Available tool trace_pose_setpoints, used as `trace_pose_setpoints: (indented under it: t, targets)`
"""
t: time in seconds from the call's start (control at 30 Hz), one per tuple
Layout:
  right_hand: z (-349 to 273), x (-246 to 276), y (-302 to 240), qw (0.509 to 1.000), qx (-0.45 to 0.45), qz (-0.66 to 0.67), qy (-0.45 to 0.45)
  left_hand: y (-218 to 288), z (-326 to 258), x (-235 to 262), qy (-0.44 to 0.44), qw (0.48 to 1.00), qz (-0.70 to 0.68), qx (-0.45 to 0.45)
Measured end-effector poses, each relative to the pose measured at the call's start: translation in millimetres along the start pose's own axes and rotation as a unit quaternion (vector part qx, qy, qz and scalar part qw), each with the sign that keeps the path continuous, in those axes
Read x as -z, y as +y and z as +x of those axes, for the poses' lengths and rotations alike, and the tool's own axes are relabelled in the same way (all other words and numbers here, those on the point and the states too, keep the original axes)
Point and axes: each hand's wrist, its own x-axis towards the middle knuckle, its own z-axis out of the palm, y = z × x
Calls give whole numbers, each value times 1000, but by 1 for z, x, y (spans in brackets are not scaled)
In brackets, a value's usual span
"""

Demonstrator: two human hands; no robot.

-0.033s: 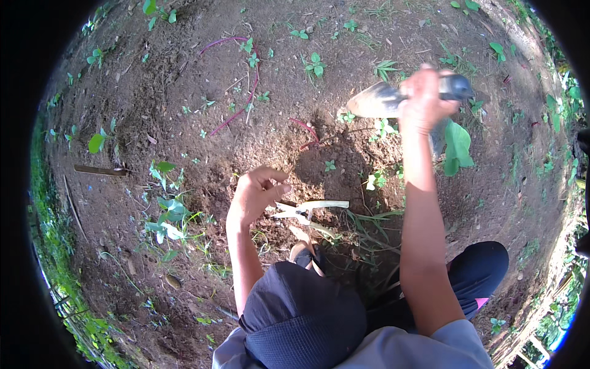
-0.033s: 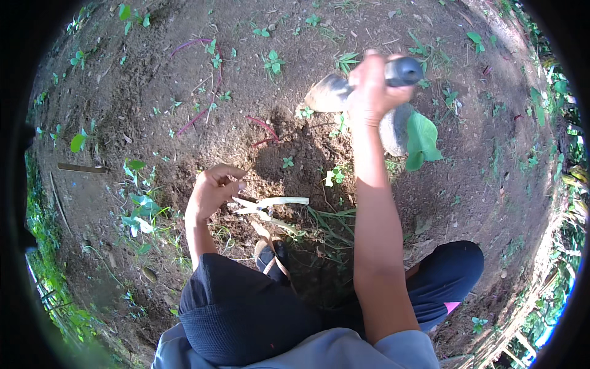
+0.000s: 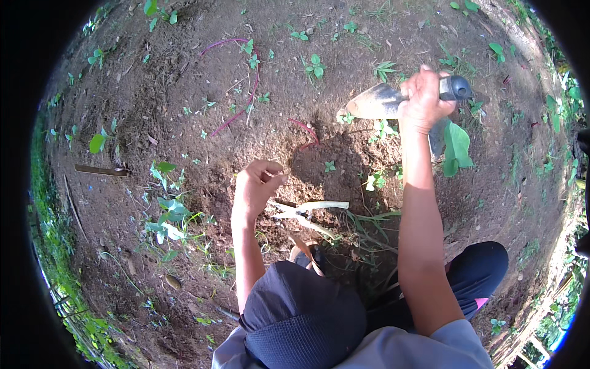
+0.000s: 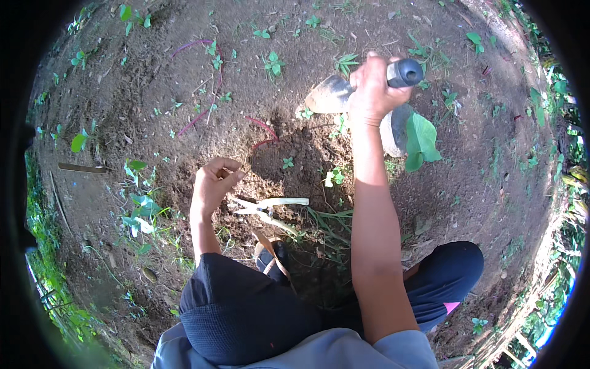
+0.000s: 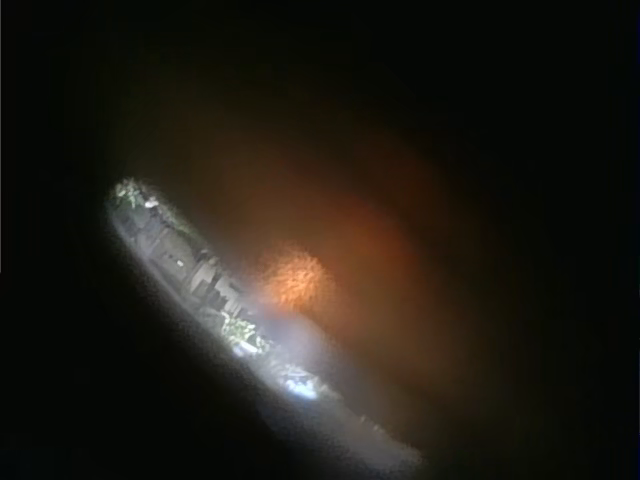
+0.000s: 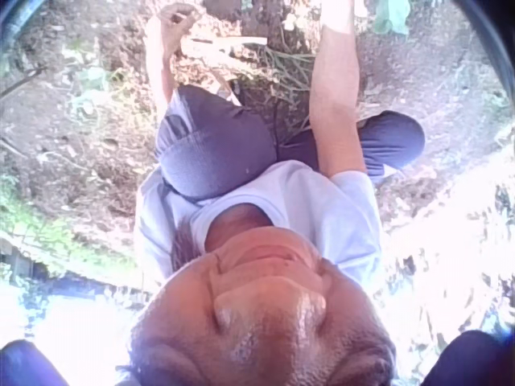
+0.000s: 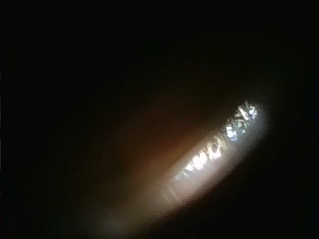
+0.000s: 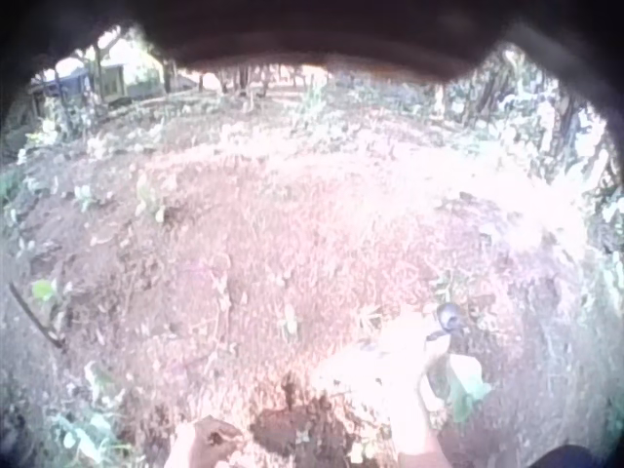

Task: The person digs small holes in the soil using a hand trowel, places purple plant stems into the holes, and covers them with soil. The person uses pruning shears to cut the stems and a trowel to dig and cover the planting area.

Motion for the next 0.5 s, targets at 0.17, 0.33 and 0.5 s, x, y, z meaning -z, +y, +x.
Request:
trace_pose_setpoints:
  t: [0.17, 0.33, 0.5]
  targets:
    - [-19, 25, 12, 997, -67, -12, -21, -19, 61, -58, 250, 954, -144, -82]
    - [5, 33, 24, 1000, 27, 5, 1, -26, 62, -70, 327, 924, 14, -196]
    - [12, 16, 50, 994, -82, 42, 65, -20, 61, -67, 326, 928, 19, -178]
